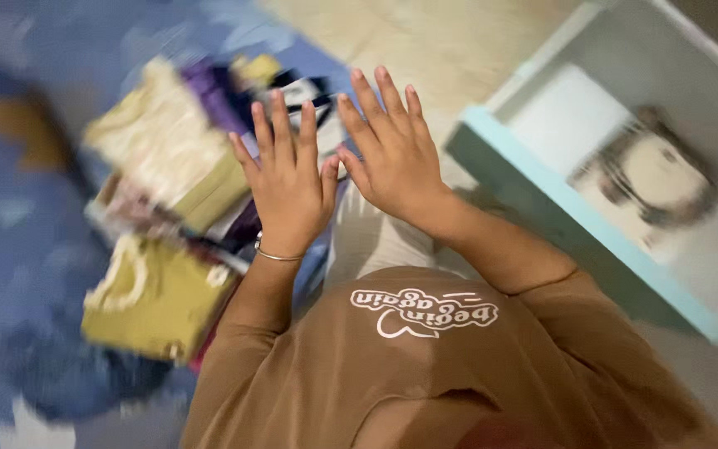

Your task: The person wipes the inside and outside of a white plastic drawer with a white cloth. Then the person opens the drawer and removes folded baby clothes one by one, placing them on a nearby blue patterned surface.

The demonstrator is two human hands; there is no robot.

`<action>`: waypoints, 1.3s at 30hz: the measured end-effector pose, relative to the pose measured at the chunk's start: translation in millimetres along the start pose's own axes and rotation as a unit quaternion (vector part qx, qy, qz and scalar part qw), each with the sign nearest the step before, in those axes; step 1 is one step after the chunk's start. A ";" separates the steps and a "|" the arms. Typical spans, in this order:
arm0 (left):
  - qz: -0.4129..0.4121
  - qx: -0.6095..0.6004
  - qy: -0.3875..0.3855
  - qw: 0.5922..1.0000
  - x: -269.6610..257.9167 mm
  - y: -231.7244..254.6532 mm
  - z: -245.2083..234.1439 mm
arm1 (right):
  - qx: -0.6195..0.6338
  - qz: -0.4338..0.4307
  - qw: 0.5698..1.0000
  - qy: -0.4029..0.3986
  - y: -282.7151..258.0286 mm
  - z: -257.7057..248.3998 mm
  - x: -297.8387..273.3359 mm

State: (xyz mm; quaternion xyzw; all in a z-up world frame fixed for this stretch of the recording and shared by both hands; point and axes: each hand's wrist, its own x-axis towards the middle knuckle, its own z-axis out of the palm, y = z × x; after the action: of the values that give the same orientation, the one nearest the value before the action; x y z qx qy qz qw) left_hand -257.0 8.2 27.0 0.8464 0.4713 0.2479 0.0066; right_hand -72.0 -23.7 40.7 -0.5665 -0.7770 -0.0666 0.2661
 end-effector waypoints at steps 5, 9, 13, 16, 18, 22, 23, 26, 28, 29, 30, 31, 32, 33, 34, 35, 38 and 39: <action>0.166 -0.060 -0.034 0.984 55.3 91.9 36.2 | -0.082 0.135 0.987 0.022 61.4 -69.3 -62.0; 0.274 -0.112 -0.075 0.952 80.9 164.3 58.4 | -0.129 0.227 0.965 0.032 106.6 -111.5 -113.4; 0.368 -0.142 -0.086 0.915 99.9 225.3 97.9 | -0.142 0.311 0.940 0.005 159.1 -130.6 -170.9; 0.395 -0.171 -0.135 0.892 115.5 264.6 139.2 | -0.098 0.411 0.901 -0.094 207.5 -138.3 -209.8; 0.406 -0.149 -0.183 0.883 121.4 284.6 169.9 | -0.049 0.522 0.820 -0.229 235.2 -138.9 -230.6; 0.458 -0.039 -0.255 0.851 123.4 315.3 232.1 | -0.022 0.524 0.745 -0.412 269.4 -116.4 -255.4; 0.476 -0.016 -0.266 0.838 123.1 320.3 243.4 | -0.022 0.523 0.727 -0.445 273.3 -107.0 -259.0; 0.459 0.010 -0.349 0.817 122.7 329.2 257.9 | -0.055 0.491 0.712 -0.499 283.7 -77.5 -271.7; 0.460 -0.007 -0.347 0.817 126.3 331.5 252.5 | -0.082 0.467 0.718 -0.509 296.6 -63.8 -279.3; 0.461 -0.016 -0.345 0.817 129.9 330.8 247.7 | -0.092 0.457 0.723 -0.509 302.9 -58.1 -283.5; 0.465 -0.021 -0.355 0.811 131.3 328.6 242.1 | -0.098 0.448 0.726 -0.513 306.1 -53.0 -289.5; 0.470 -0.027 -0.364 0.804 134.4 326.6 237.0 | -0.113 0.444 0.733 -0.503 308.4 -49.0 -294.2; 0.473 -0.032 -0.371 0.798 141.7 326.4 233.3 | -0.130 0.439 0.741 -0.491 311.0 -46.8 -295.0; 0.463 -0.046 -0.380 0.799 149.5 326.8 232.0 | -0.146 0.434 0.748 -0.480 314.8 -46.8 -291.8; 0.453 -0.059 -0.397 0.796 150.0 322.1 231.9 | -0.107 0.452 0.758 -0.458 315.7 -49.9 -289.4; 0.442 -0.072 -0.413 0.793 149.2 317.2 234.1 | -0.068 0.470 0.765 -0.436 320.8 -61.1 -285.8; 0.316 -0.146 -0.549 0.760 159.9 323.7 251.5 | 0.025 0.553 0.764 -0.333 328.9 -109.6 -258.9; 0.172 -0.241 -0.665 0.686 166.2 328.1 256.6 | 0.053 0.583 0.757 -0.292 324.9 -127.8 -247.1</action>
State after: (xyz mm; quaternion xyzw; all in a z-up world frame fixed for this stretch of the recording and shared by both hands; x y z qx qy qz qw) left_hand 184.9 16.1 -49.0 0.8249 0.1138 -0.2780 0.4790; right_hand 322.2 -170.9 -36.0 -0.8865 -0.3391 0.3118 0.0434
